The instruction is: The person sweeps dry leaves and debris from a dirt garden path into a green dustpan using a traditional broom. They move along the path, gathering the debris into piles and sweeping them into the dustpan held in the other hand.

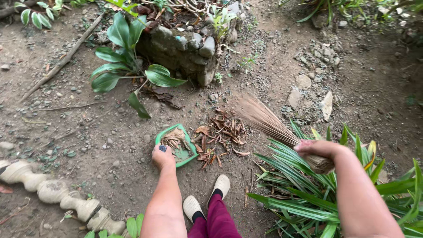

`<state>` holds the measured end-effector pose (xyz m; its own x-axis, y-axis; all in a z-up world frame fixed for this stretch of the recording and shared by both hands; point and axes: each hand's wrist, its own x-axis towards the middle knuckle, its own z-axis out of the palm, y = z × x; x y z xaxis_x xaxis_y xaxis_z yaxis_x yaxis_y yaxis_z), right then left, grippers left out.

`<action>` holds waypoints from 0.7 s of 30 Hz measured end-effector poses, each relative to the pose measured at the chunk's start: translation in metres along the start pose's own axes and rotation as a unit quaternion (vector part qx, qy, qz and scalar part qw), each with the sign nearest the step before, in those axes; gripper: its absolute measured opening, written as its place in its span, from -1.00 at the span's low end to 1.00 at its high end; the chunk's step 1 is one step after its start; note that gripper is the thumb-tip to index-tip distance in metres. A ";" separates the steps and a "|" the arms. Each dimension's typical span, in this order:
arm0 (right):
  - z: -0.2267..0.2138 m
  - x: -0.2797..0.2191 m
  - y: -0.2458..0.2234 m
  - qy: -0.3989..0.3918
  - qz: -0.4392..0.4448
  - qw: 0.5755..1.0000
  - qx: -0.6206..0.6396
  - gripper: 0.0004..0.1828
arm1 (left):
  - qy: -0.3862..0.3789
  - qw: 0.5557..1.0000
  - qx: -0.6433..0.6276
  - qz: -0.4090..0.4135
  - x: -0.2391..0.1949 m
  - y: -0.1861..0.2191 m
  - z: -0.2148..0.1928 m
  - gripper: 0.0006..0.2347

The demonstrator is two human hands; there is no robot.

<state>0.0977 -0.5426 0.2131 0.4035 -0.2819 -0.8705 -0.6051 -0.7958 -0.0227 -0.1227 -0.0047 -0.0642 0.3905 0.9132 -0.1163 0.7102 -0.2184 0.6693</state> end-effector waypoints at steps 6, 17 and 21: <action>0.103 0.083 0.030 -0.138 -0.061 0.967 0.205 -0.54 | -0.030 0.998 0.000 0.061 -0.002 0.022 0.023 -0.65; 0.155 -0.018 0.047 -0.195 -0.212 0.947 0.141 -0.78 | -0.094 0.990 0.071 0.074 -0.001 0.087 0.049 -0.66; 0.086 -0.028 0.047 -0.171 -0.153 0.970 0.086 -0.64 | -0.094 0.990 0.066 0.086 0.011 0.099 0.052 -0.64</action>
<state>-0.0010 -0.5258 0.1938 0.3495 0.1703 -0.9213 -0.6099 -0.7051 -0.3617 -0.0174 -0.0345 -0.0371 0.6062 0.7808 -0.1514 0.6888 -0.4202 0.5908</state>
